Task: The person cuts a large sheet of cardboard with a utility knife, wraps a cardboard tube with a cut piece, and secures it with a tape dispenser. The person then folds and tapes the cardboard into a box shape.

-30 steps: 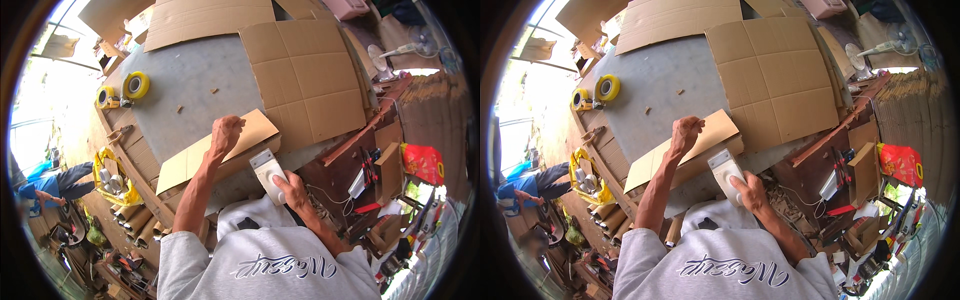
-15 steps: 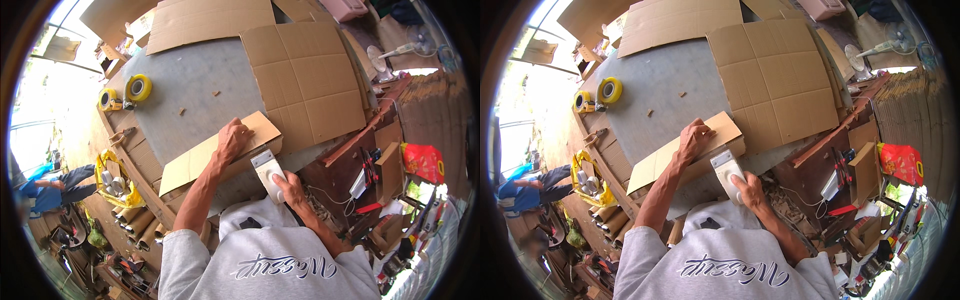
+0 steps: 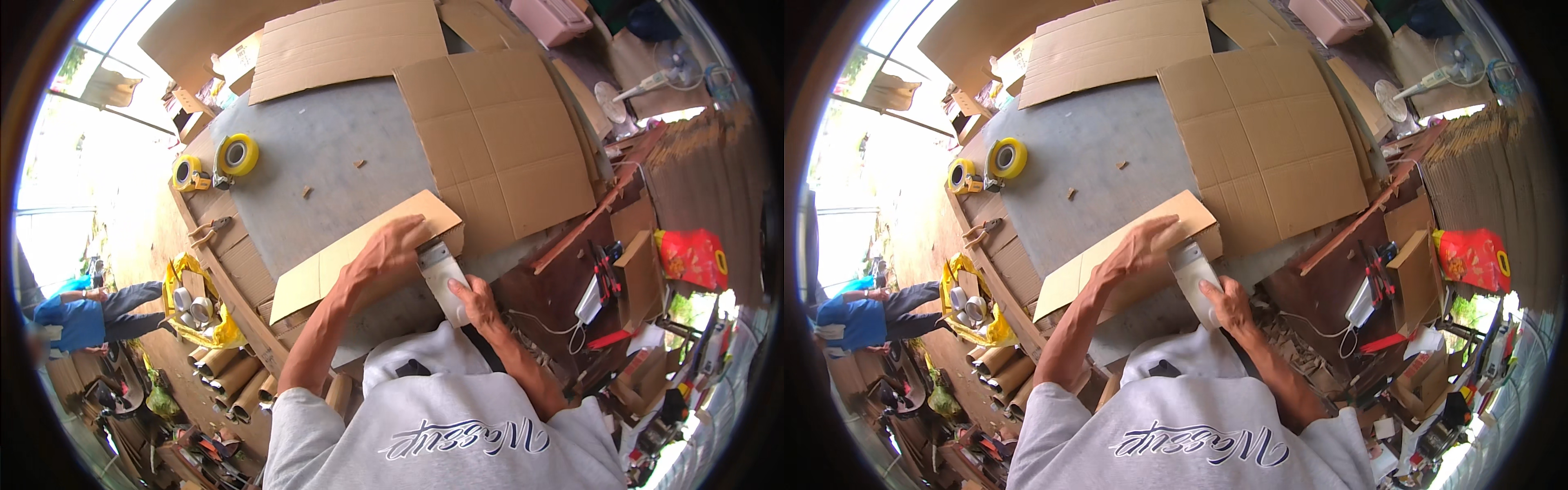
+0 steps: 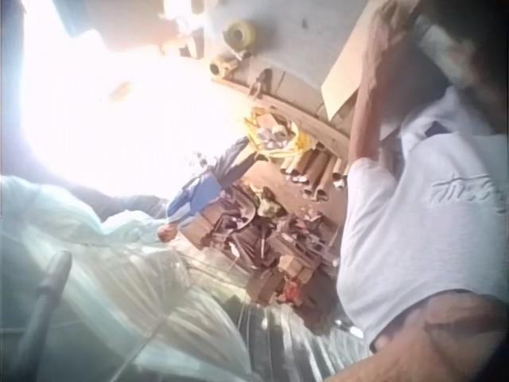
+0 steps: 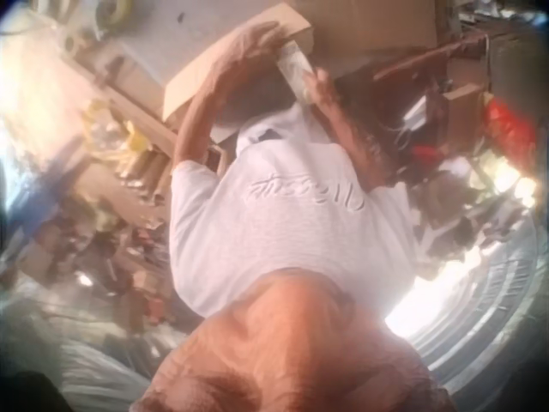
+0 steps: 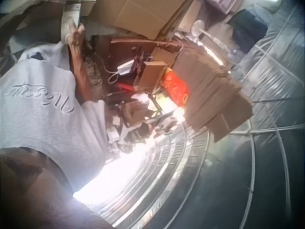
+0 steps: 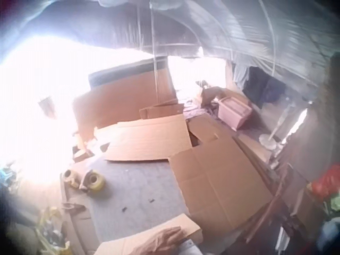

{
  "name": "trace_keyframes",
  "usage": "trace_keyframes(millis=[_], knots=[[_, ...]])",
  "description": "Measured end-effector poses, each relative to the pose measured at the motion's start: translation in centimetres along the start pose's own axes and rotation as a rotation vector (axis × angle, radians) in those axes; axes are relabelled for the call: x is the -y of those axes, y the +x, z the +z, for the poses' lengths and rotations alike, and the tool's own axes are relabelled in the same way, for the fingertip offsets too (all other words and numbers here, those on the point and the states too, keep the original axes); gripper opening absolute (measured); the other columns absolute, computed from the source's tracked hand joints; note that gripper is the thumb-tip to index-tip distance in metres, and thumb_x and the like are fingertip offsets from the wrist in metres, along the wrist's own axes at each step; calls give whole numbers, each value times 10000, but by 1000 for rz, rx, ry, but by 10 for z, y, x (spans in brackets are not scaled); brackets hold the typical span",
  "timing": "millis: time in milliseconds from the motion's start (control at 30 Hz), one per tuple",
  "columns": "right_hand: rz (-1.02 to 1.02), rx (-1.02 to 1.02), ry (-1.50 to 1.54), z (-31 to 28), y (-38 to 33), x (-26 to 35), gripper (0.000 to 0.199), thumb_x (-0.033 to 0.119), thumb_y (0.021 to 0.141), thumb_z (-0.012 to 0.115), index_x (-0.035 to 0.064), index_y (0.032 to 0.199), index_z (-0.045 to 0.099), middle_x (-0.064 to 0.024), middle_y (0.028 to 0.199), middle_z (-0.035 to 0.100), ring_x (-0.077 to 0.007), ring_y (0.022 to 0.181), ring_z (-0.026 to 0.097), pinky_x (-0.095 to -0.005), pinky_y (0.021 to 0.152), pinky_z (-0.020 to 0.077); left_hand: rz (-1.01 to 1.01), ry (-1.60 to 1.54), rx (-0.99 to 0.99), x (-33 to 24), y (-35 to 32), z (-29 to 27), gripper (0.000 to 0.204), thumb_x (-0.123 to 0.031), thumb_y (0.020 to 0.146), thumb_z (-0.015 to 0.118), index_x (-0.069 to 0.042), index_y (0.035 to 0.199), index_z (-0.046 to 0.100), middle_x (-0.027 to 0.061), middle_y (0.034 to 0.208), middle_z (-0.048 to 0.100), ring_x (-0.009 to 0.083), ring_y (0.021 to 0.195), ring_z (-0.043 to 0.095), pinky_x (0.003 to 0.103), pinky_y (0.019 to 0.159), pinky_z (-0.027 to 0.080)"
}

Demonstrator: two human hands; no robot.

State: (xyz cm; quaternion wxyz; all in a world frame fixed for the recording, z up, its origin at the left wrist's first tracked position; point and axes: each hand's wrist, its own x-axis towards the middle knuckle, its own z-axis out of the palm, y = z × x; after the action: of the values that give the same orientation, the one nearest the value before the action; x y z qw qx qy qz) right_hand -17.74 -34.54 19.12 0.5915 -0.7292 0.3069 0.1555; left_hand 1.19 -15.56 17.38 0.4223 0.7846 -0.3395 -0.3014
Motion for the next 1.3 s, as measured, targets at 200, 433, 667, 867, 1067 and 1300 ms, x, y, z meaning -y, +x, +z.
trace_keyframes(millis=[200, 433, 667, 867, 1067, 1300], knots=[[-19, -48, 71, 6, -10, 14, 610, 520, 895, 635, -81, 965, 709, -233, 813, 705, -330, 753, 669, -415, 736, 508, 94, 338, -86, 4, -14, 26, 726, -205, 821, 667, 58, 1469, 473, 250, 1547, 459, 374, 1462, 414, 464, 1195, 347], [-25, -59, 21, 3, -29, 27, 601, 513, 911, 603, -76, 938, 724, -232, 793, 707, -347, 741, 679, -430, 719, 512, -52, 313, -15, 5, -11, 27, 753, -289, 869, 677, -23, 1527, 427, 180, 1579, 448, 394, 1458, 408, 557, 1139, 376], [-36, -117, -8, 2, -44, -32, 603, 524, 908, 609, -66, 943, 730, -217, 789, 712, -334, 745, 674, -428, 736, 510, -85, 369, 54, 15, -7, 30, 809, -281, 849, 697, -40, 1553, 381, 159, 1609, 407, 399, 1457, 399, 555, 1116, 395], [44, -85, -169, 5, -10, -55, 662, 571, 890, 605, -74, 743, 623, -260, 689, 607, -318, 666, 597, -461, 695, 451, -118, 380, 135, 0, -10, 22, 918, -367, 813, 703, -37, 1584, 331, 185, 1641, 345, 404, 1503, 336, 471, 1206, 345], [-125, -15, -120, 13, 20, -57, 662, 527, 933, 537, -83, 681, 478, -293, 610, 445, -378, 571, 468, -510, 650, 371, -162, 376, 177, -12, -6, 15, 922, -318, 806, 702, -16, 1585, 313, 227, 1623, 343, 399, 1509, 322, 478, 1198, 354], [-238, -103, -245, 14, 31, -64, 642, 498, 912, 557, -112, 716, 505, -361, 694, 500, -419, 626, 439, -525, 685, 393, 55, 561, -216, -9, -1, 63, 423, -275, 859, 732, 36, 1121, 617, 235, 1257, 615, 386, 1152, 614, 493, 930, 519]])
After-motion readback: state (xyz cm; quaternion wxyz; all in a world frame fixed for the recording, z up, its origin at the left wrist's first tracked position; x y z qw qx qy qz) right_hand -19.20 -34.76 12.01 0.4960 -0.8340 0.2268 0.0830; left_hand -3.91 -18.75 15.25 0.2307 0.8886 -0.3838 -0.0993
